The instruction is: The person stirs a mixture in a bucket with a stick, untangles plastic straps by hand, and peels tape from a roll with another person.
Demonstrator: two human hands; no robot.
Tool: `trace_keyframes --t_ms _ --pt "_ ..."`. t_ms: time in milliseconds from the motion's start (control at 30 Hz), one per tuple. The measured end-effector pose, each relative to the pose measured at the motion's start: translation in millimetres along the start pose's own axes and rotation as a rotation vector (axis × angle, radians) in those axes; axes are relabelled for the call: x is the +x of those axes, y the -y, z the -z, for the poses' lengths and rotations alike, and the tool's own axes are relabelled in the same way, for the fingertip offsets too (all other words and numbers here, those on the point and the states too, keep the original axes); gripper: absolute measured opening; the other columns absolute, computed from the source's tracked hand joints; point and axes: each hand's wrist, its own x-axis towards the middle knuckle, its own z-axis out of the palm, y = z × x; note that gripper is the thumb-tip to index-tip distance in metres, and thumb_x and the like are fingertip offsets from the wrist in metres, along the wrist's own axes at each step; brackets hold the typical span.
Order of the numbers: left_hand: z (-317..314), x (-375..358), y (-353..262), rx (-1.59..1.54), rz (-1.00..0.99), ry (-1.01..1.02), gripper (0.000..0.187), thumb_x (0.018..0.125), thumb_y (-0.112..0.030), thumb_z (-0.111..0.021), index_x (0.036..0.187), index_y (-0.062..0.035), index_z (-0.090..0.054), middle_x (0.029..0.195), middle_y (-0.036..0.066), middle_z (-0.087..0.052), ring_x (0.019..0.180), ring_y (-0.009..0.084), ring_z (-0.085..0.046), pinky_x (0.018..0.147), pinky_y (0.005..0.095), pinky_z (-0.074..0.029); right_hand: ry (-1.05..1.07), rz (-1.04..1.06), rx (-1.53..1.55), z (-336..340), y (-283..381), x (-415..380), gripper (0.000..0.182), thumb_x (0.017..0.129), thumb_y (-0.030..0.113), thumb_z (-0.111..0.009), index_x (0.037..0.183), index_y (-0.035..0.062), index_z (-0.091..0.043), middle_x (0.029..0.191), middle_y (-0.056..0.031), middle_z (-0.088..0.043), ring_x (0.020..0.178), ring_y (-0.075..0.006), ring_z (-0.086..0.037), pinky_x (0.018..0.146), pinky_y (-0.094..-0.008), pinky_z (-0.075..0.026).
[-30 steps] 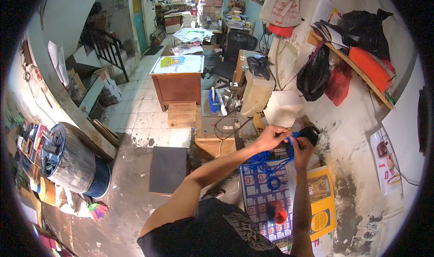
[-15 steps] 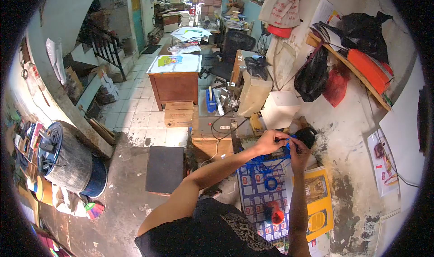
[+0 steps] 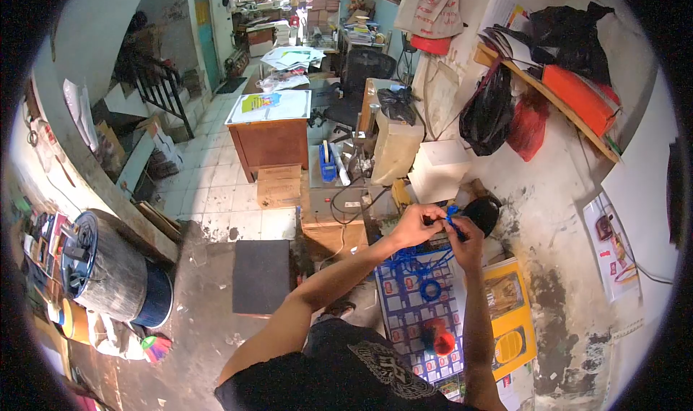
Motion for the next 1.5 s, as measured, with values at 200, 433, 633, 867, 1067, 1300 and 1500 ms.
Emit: trace_keyframes --t_ms 200,433,633,867,1067,1300,1500 --pt "8.5 -2.2 -3.1 0.145 0.010 0.011 0.023 0.073 -0.014 -0.067 0.091 0.0011 -0.066 0.076 0.006 -0.065 0.071 0.0118 -0.060 0.069 0.0276 -0.049 0.024 0.143 -0.089 -0.7 24.2 6.9 0.012 0.080 0.002 -0.064 0.091 -0.0023 -0.065 0.085 -0.0152 -0.065 0.076 -0.0248 -0.064 0.070 -0.0310 -0.049" --pt "4.0 -7.8 -15.5 0.306 0.020 -0.186 0.024 0.072 -0.013 -0.067 0.090 0.0021 -0.067 0.078 0.015 -0.067 0.072 0.0231 -0.067 0.070 0.0316 -0.052 0.028 0.058 -0.250 -9.9 35.5 5.3 0.013 0.078 0.007 -0.064 0.089 -0.0006 -0.064 0.083 -0.0167 -0.064 0.076 -0.0340 -0.063 0.068 -0.0391 -0.050" --pt "-4.4 -4.5 -7.0 0.320 0.032 -0.287 0.024 0.072 -0.013 -0.066 0.092 0.0007 -0.068 0.079 0.016 -0.067 0.072 0.0255 -0.067 0.069 0.0328 -0.053 0.007 0.056 -0.291 -16.9 39.7 0.7 0.015 0.077 0.005 -0.063 0.091 -0.0013 -0.063 0.084 -0.0172 -0.063 0.076 -0.0343 -0.063 0.067 -0.0387 -0.050" --pt "-2.9 -7.0 -21.2 0.352 0.038 -0.260 0.026 0.072 -0.013 -0.066 0.095 -0.0026 -0.069 0.082 0.014 -0.068 0.072 0.0235 -0.067 0.069 0.0320 -0.052 -0.073 -0.004 -0.211 -19.6 38.0 -1.9 0.019 0.076 0.006 -0.065 0.094 -0.0005 -0.064 0.084 -0.0163 -0.064 0.074 -0.0317 -0.063 0.066 -0.0366 -0.050" --pt "3.4 -9.5 -30.1 0.276 -0.032 -0.139 0.025 0.073 -0.012 -0.065 0.095 -0.0013 -0.069 0.087 0.015 -0.068 0.079 0.0228 -0.068 0.074 0.0325 -0.052 0.006 -0.034 -0.314 -4.4 36.0 3.9 0.020 0.075 0.009 -0.066 0.093 0.0024 -0.064 0.087 -0.0150 -0.065 0.078 -0.0322 -0.064 0.070 -0.0386 -0.050" --pt "11.5 -8.8 -11.4 -0.112 -0.002 0.198 0.020 0.079 -0.012 -0.064 0.094 0.0013 -0.066 0.080 0.003 -0.064 0.072 0.0111 -0.058 0.065 0.0265 -0.047 -0.014 0.085 -0.292 1.4 36.9 6.9 0.015 0.073 0.000 -0.059 0.087 -0.0015 -0.064 0.081 -0.0138 -0.065 0.074 -0.0266 -0.064 0.067 -0.0314 -0.050" --pt "18.6 -13.7 -0.6 -0.703 0.457 0.405 0.025 0.083 -0.015 -0.067 0.104 -0.0049 -0.059 0.083 -0.002 -0.057 0.069 0.0045 -0.047 0.057 0.0187 -0.035 0.081 -0.010 -0.079 3.1 18.6 4.6 0.019 0.073 0.004 -0.057 0.089 0.0032 -0.066 0.088 -0.0137 -0.068 0.083 -0.0292 -0.065 0.079 -0.0369 -0.050"
